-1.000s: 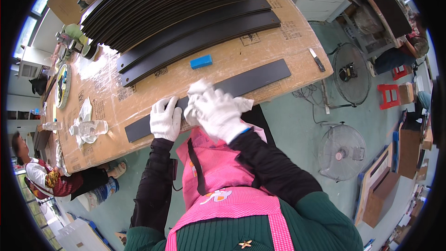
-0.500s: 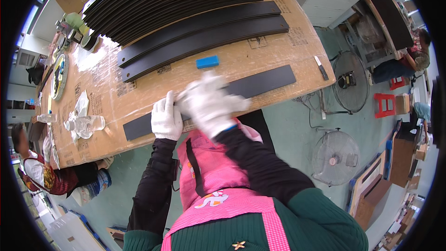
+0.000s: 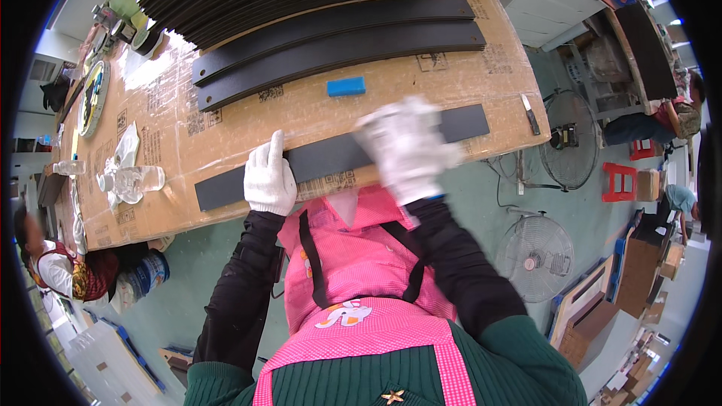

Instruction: The recorder cleans the edges of black furniture boards with a cloth and applies a dark stain using a blue sponge.

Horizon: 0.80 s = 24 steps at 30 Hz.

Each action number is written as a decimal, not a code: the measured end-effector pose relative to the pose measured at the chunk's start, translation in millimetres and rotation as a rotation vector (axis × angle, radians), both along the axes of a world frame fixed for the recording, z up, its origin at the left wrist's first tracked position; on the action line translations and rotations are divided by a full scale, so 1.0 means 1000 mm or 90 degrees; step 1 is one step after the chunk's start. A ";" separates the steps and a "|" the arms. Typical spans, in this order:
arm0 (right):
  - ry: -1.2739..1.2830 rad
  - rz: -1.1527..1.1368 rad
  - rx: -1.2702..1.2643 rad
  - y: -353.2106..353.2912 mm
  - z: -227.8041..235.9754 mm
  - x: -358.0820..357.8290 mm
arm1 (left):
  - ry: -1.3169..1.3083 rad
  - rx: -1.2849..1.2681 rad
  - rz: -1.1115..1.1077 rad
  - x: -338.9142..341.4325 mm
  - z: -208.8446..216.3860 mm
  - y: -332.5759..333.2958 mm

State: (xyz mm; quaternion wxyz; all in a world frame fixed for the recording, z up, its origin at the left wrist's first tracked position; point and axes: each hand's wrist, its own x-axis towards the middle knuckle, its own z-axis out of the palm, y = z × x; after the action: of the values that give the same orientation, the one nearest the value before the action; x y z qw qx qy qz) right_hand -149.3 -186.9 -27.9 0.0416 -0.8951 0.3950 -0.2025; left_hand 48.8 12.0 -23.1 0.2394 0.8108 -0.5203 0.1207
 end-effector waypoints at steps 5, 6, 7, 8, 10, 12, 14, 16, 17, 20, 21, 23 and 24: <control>-0.185 0.179 0.339 0.015 0.000 0.013 | -0.003 -0.012 0.004 -0.001 0.001 -0.002; 0.002 0.220 0.013 -0.016 0.016 -0.010 | -0.007 -0.013 0.022 0.000 -0.003 0.007; 0.076 0.111 0.253 -0.053 0.020 -0.029 | -0.012 -0.029 0.020 -0.001 -0.004 0.002; 0.095 0.056 0.098 -0.068 0.026 -0.055 | -0.009 -0.031 0.025 -0.001 -0.007 0.005; 0.106 0.004 -0.062 -0.070 0.030 -0.071 | -0.014 -0.043 0.017 -0.003 0.003 0.002; 0.028 0.039 -0.093 -0.064 0.002 -0.063 | -0.007 -0.056 0.007 -0.002 0.004 -0.005; -0.183 0.183 0.048 0.015 0.009 0.010 | 0.008 -0.056 0.001 -0.002 0.002 -0.001; -0.087 0.237 -0.019 0.075 0.013 0.066 | 0.030 -0.063 0.002 0.000 0.000 0.004; -0.036 0.277 0.004 0.105 0.027 0.085 | 0.082 -0.067 -0.010 0.001 0.006 0.011; -0.038 0.387 0.037 0.095 0.026 0.085 | 0.047 -0.140 -0.001 0.027 0.003 0.047; -0.020 0.450 0.063 0.070 0.027 0.067 | 0.027 -0.124 0.022 0.036 0.014 0.072; -0.084 0.359 0.109 0.017 0.019 0.021 | 0.064 -0.018 0.034 0.077 0.031 0.133; -0.089 0.380 0.114 0.001 0.018 0.000 | 0.081 0.050 0.043 0.100 0.031 0.158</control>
State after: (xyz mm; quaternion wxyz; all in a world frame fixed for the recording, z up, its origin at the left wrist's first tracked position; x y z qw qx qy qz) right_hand -149.1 -185.5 -10.2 0.2049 -0.9481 0.1276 -0.2072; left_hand 149.1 169.7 8.0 0.2359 0.8429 -0.4804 0.0562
